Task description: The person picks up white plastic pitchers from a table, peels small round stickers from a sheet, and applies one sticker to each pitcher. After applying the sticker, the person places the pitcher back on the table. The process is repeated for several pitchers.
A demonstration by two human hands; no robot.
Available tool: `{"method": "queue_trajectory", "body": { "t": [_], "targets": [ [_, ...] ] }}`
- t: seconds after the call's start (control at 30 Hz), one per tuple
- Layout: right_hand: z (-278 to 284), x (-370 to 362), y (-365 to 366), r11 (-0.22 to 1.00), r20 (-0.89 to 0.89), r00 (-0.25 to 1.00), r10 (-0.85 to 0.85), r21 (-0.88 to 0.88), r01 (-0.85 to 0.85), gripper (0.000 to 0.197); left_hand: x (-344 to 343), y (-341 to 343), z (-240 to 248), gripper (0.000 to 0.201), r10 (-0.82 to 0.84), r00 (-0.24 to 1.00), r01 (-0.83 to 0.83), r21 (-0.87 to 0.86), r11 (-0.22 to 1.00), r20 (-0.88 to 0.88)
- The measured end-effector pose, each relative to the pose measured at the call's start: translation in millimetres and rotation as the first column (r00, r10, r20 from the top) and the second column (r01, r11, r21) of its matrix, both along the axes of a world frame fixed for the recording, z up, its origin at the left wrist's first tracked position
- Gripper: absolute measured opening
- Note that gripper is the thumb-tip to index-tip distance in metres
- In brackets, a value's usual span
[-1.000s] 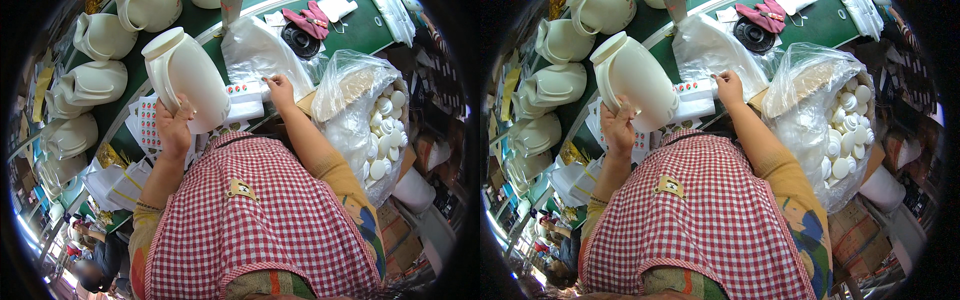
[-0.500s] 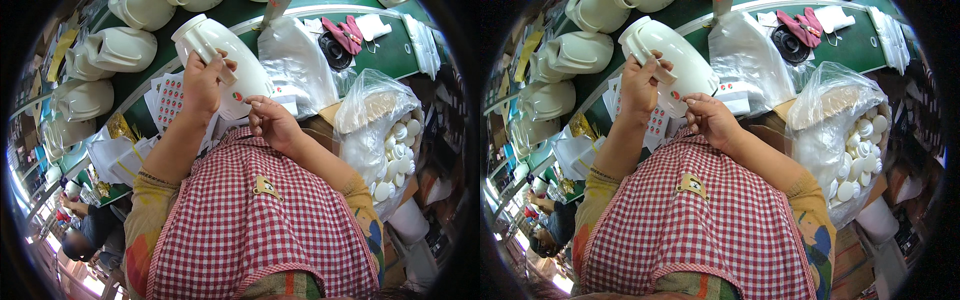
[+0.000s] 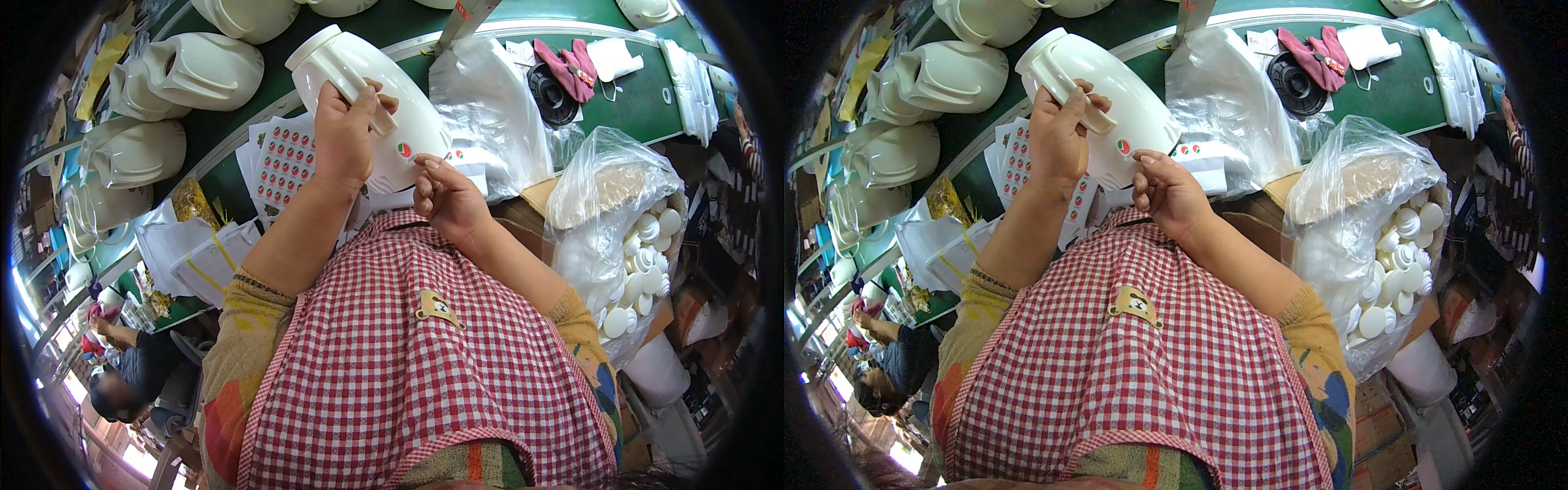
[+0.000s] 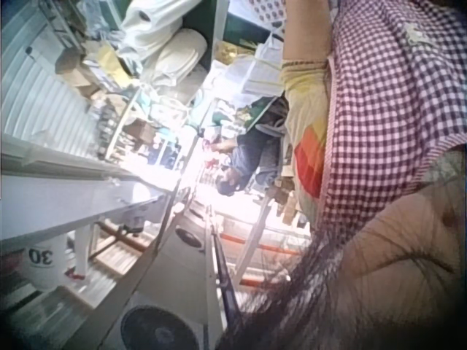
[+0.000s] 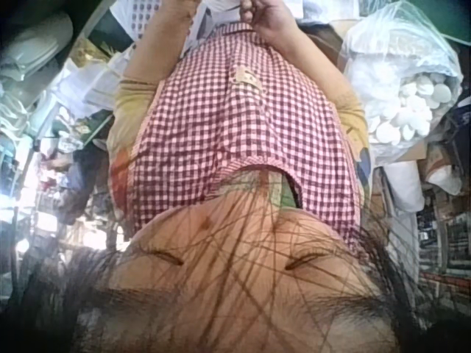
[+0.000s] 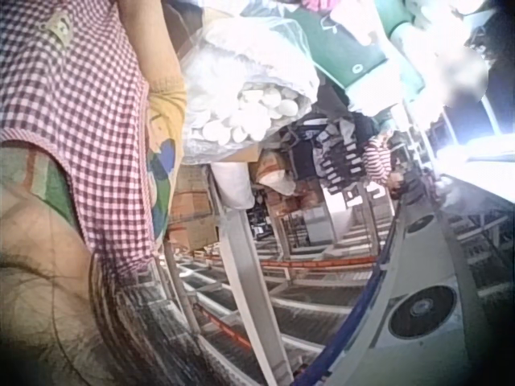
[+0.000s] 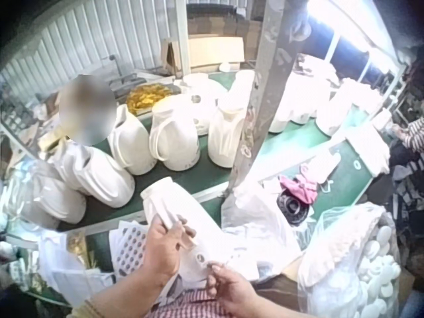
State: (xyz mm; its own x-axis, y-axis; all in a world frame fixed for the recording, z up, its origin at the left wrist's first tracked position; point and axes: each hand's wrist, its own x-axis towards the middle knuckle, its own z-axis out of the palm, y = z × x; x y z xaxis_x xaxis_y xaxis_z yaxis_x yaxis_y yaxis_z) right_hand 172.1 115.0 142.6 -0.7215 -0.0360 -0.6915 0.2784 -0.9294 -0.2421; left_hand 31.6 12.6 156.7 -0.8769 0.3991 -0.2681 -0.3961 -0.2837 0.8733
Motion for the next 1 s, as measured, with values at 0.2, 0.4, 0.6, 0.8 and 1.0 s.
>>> {"method": "queue_trajectory", "body": {
  "t": [0.2, 0.4, 0.6, 0.8, 1.0],
  "targets": [
    [-3.6, -2.3, -1.3, 1.0, -0.009, 1.0, 0.012, 0.015, -0.012, 0.025, -0.6, 1.2, 1.7, 0.022, -0.006, 1.0, 0.006, -0.014, 1.0, -0.006],
    [4.9, -6.1, -4.1, 0.985, 0.083, 0.996, 0.021, 0.169, -0.035, 0.028, 0.7, 0.7, 2.2, 0.023, 0.006, 1.0, -0.007, -0.056, 0.998, -0.011],
    [2.3, -15.8, -3.0, 0.766, 0.129, 0.983, 0.134, 0.616, -0.185, 0.024, 2.0, 1.7, 4.1, 0.022, 0.001, 1.0, -0.001, -0.057, 0.998, -0.005],
    [3.0, -29.5, 16.4, -0.104, 0.504, 0.807, 0.307, 0.861, -0.498, 0.035, 2.8, 2.7, -0.6, 0.02, 0.02, 1.0, -0.02, -0.061, 0.998, -0.005],
    [10.4, -25.2, 22.6, -0.201, 0.488, 0.852, 0.192, 0.869, -0.452, 0.044, 5.0, 1.6, -5.0, 0.019, 0.004, 0.999, -0.004, -0.017, 1.0, -0.04]
  ]
}}
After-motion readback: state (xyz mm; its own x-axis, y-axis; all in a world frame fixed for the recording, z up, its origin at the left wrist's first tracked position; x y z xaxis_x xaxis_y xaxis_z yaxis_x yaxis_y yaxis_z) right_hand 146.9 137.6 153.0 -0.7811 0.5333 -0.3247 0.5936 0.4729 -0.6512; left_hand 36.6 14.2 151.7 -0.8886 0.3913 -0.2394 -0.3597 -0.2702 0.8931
